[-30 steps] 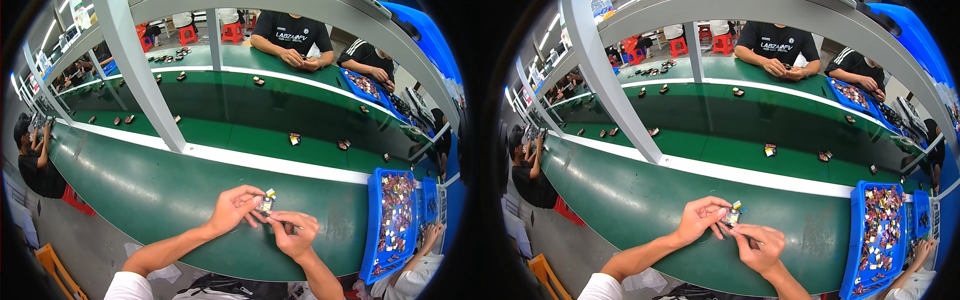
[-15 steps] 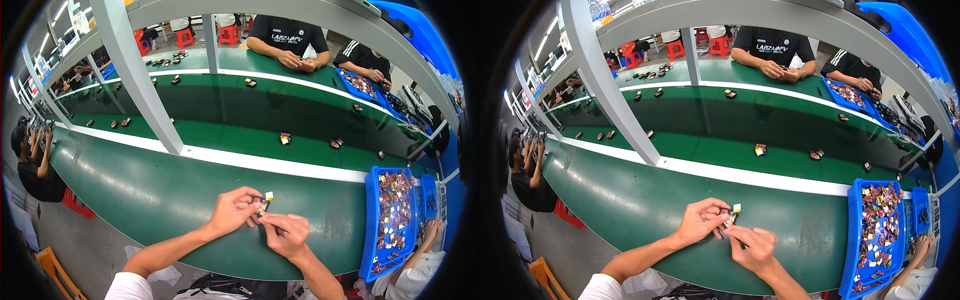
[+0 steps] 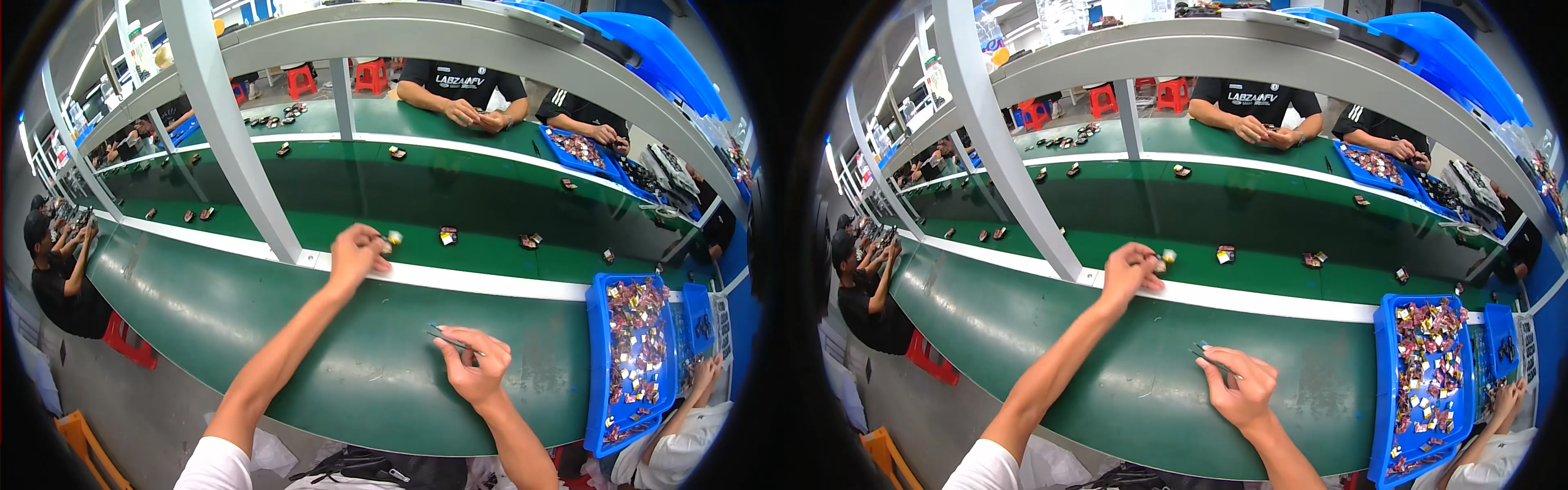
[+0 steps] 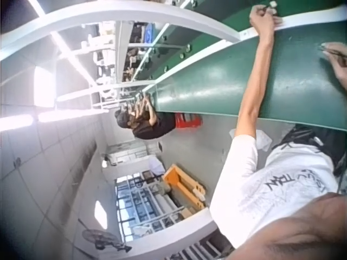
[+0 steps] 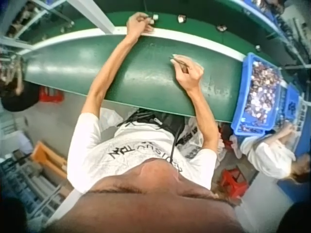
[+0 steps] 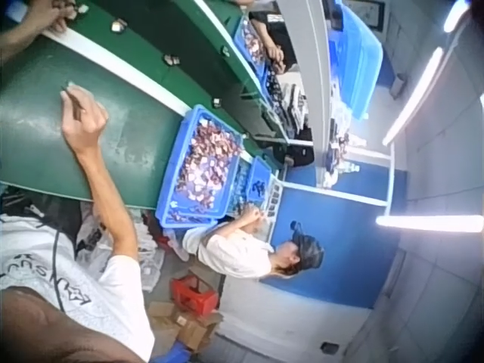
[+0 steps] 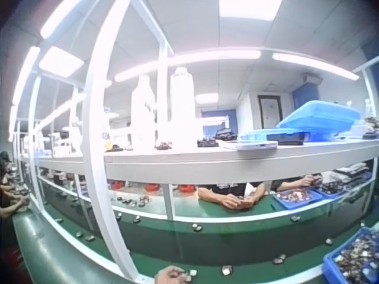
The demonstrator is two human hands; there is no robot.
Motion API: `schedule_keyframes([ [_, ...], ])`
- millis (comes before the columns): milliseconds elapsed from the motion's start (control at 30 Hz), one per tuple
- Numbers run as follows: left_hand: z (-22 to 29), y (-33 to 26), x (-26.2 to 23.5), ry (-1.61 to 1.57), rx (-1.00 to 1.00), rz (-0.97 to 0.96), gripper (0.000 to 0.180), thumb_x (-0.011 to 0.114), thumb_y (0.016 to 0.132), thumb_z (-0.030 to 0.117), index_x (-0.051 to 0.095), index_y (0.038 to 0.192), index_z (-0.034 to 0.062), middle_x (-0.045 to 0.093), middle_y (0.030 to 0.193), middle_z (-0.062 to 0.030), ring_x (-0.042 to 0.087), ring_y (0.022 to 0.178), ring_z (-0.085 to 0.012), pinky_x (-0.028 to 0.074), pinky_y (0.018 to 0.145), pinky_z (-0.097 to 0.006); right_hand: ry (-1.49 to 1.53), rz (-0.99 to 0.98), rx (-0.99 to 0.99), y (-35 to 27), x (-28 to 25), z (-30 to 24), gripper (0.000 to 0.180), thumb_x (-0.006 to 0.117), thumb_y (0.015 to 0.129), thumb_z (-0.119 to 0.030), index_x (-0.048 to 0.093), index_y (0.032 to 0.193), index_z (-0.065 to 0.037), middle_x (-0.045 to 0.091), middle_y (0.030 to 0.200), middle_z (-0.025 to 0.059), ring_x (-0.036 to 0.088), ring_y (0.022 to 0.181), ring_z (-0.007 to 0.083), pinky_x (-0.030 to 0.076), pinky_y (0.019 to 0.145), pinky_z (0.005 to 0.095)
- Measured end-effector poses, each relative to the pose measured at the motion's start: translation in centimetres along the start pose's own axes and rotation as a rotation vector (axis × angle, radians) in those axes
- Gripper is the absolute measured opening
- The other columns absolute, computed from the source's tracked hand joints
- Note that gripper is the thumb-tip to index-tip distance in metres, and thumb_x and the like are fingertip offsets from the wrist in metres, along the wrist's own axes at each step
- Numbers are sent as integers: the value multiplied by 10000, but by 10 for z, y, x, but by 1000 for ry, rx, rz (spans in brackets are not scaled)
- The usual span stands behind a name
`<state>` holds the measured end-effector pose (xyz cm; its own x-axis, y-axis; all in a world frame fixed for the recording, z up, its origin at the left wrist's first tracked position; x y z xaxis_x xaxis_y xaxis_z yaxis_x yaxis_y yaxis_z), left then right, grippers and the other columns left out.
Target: Manually assembling small electronic components on a factory production line using tweezers.
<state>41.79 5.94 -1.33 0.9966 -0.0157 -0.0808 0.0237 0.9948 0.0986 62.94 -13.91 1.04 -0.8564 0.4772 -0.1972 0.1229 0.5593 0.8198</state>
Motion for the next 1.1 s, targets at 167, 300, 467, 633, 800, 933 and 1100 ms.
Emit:
schedule_keyframes([
  [167,24,40,-26,1038,462,431,205,684,904,74,602,1016,-78,635,1012,-270,719,769,-390,601,641,-464,-22,-23,-12,-1,2,3,200,839,713,30,722,861,-36,785,911,91,409,383,58,341,406,213],
  [300,43,45,13,1005,490,319,271,706,846,85,652,1089,-24,628,1102,-232,670,935,-433,558,804,-503,-59,-40,-4,-2,0,3,198,844,708,19,728,855,-45,784,899,86,415,384,64,349,409,219],
  [467,33,67,89,735,650,-114,174,748,796,132,766,946,45,709,1040,-139,673,956,-369,541,857,-446,-119,-114,-4,-5,3,-4,188,842,713,-11,730,854,-62,773,855,67,718,624,183,483,487,257],
  [633,18,79,121,868,397,-312,114,763,778,158,780,885,121,714,1013,-90,684,958,-318,550,830,-429,-134,-122,48,-3,0,0,189,840,712,-9,728,854,-66,773,855,69,724,637,184,489,494,258],
  [800,9,86,119,1021,396,-284,98,779,745,170,761,830,124,714,1012,-83,685,973,-301,554,836,-425,-119,-112,14,-1,0,-4,186,842,714,-17,728,852,-69,773,850,66,722,635,184,464,479,251],
  [933,10,79,104,934,212,-262,110,784,747,157,726,800,80,734,887,-96,709,858,-280,559,786,-402,-125,-125,4,-2,0,-4,185,843,712,-19,730,849,-69,772,847,65,726,642,185,459,477,252],
  [1100,29,36,73,831,176,-257,159,783,785,144,670,792,33,728,729,-97,705,684,-234,542,682,-356,-54,-81,42,-1,-3,-3,191,848,702,-14,734,846,-67,775,845,67,627,499,143,414,434,246],
])
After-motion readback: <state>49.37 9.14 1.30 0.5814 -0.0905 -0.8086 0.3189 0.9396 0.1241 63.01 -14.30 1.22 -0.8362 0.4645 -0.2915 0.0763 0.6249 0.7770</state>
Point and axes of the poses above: each hand's wrist, its own y-axis towards the middle knuckle, its own x-axis out of the palm, z = x × y, the point moved 5 cm from there along y, towards the middle knuckle
